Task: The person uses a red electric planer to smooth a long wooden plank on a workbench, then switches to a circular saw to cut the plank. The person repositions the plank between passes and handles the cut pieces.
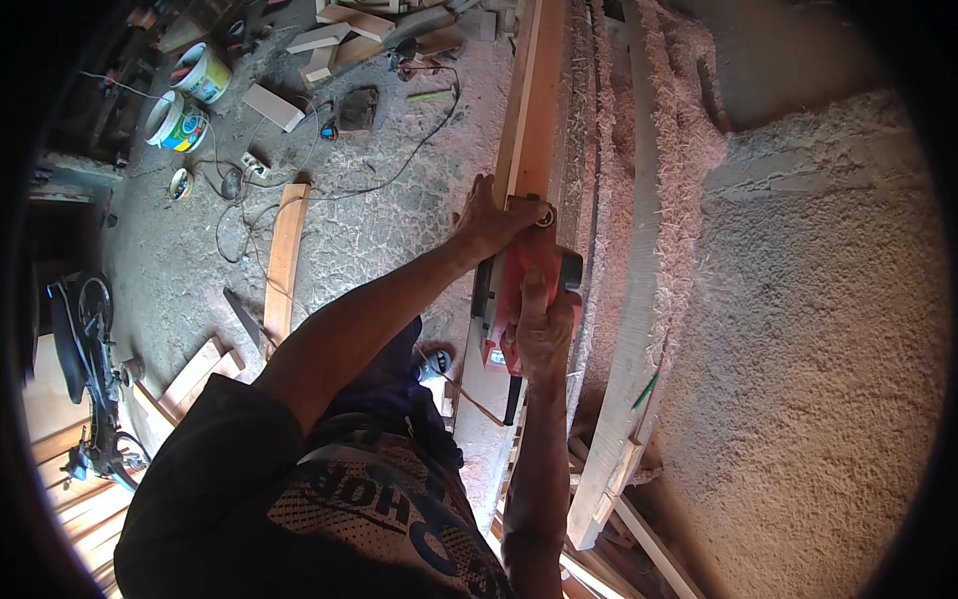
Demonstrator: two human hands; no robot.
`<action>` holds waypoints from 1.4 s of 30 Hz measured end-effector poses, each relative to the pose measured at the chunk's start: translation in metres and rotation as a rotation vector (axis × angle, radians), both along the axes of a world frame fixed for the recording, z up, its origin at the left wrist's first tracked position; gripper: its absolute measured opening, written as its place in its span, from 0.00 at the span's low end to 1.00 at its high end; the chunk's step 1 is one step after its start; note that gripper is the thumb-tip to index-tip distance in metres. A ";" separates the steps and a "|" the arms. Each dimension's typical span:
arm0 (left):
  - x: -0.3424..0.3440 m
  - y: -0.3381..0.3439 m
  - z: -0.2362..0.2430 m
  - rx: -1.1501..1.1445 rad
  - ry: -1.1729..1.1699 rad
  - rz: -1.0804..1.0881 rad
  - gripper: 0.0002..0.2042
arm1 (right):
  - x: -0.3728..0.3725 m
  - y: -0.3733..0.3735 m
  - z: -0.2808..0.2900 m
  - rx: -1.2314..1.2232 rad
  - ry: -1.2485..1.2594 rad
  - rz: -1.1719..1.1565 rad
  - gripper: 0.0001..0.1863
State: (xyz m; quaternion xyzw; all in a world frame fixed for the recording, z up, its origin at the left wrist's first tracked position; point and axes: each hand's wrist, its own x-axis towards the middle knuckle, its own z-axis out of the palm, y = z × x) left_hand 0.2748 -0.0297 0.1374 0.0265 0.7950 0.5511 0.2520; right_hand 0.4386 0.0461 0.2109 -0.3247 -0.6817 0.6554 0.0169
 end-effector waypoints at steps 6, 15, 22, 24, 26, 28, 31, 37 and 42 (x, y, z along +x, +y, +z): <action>-0.030 0.012 0.000 0.024 -0.034 0.024 0.56 | -0.030 0.007 0.003 0.012 -0.018 0.022 0.29; -0.049 0.022 -0.032 0.566 -0.259 0.209 0.31 | -0.068 0.024 0.000 -0.010 0.008 -0.022 0.31; 0.118 -0.060 -0.174 0.294 -0.718 0.155 0.12 | -0.103 0.026 0.011 -0.036 0.010 -0.023 0.29; 0.172 -0.095 -0.199 0.274 -0.394 -0.367 0.10 | -0.115 0.033 0.000 -0.027 0.042 0.013 0.32; 0.192 -0.106 -0.190 0.265 -0.189 -0.816 0.11 | -0.124 0.039 -0.008 -0.030 0.041 0.018 0.34; 0.196 -0.105 -0.152 0.428 -0.371 -1.073 0.10 | -0.127 0.046 -0.001 -0.045 0.031 -0.024 0.34; 0.186 -0.108 -0.138 0.426 -0.505 -1.245 0.07 | -0.145 0.053 -0.004 -0.059 0.066 -0.018 0.34; 0.129 -0.142 -0.205 -0.080 0.007 -1.031 0.15 | -0.189 0.055 0.001 -0.087 0.036 0.036 0.33; 0.058 -0.149 -0.173 -0.208 0.008 -1.173 0.16 | -0.217 0.073 0.002 -0.050 0.030 0.011 0.33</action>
